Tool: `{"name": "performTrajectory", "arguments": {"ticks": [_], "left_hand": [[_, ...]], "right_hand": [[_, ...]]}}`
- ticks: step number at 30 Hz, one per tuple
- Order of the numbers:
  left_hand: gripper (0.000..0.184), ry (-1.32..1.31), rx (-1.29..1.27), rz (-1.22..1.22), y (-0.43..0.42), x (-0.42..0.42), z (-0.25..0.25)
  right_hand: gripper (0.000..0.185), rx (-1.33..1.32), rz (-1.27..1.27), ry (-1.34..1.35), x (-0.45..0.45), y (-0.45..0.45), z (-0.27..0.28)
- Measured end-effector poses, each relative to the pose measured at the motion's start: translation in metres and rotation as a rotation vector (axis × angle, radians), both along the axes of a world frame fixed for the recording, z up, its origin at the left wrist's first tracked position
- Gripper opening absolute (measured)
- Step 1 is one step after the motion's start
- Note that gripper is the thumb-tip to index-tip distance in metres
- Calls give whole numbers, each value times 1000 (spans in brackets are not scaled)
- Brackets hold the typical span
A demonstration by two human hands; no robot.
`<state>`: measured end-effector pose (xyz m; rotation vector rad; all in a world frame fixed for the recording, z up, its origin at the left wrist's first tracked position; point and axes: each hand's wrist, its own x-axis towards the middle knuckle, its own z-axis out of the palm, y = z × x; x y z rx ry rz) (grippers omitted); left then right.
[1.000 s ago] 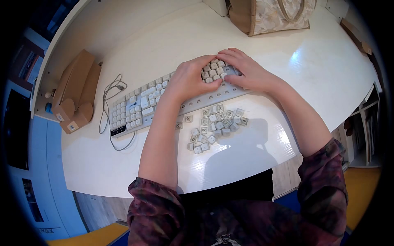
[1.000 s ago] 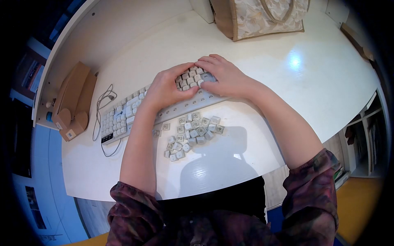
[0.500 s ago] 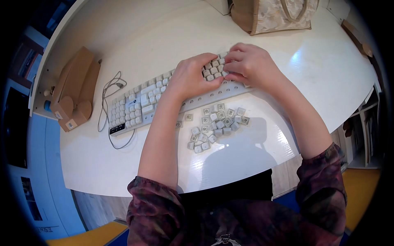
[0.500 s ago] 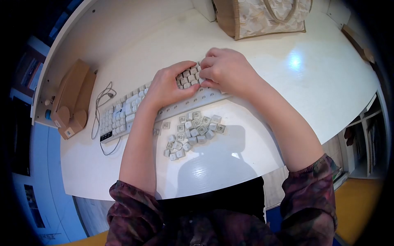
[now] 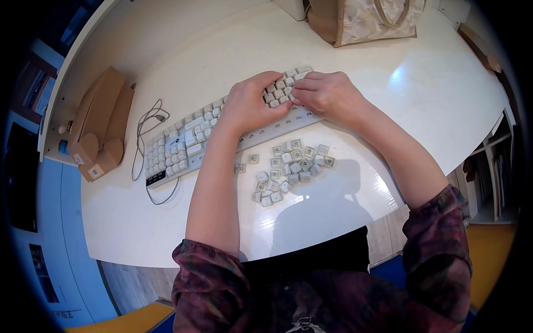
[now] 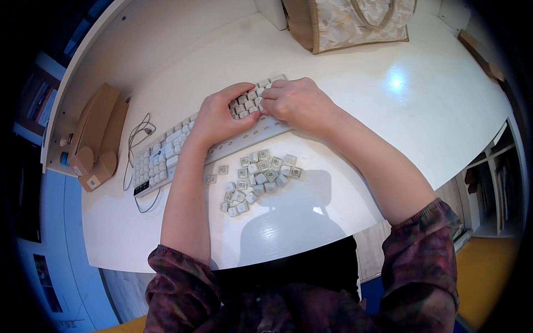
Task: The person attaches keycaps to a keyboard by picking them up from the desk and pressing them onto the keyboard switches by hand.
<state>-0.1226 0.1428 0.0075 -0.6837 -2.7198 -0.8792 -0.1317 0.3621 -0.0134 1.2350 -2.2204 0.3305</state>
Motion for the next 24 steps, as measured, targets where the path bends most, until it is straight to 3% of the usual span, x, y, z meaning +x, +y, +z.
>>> {"name": "performTrajectory", "arguments": {"ticks": [8,14,24], "left_hand": [[58,-28,2,-5,-2,-2,-2],[54,-76,25,-23,-6,-1,1],[46,-103,93,-23,-11,-10,-7]], "right_hand": [[16,-18,-8,-42,-2,0,0],[22,-177,32,-330,-6,5,9],[18,-132,-32,-449,-12,0,13]]}}
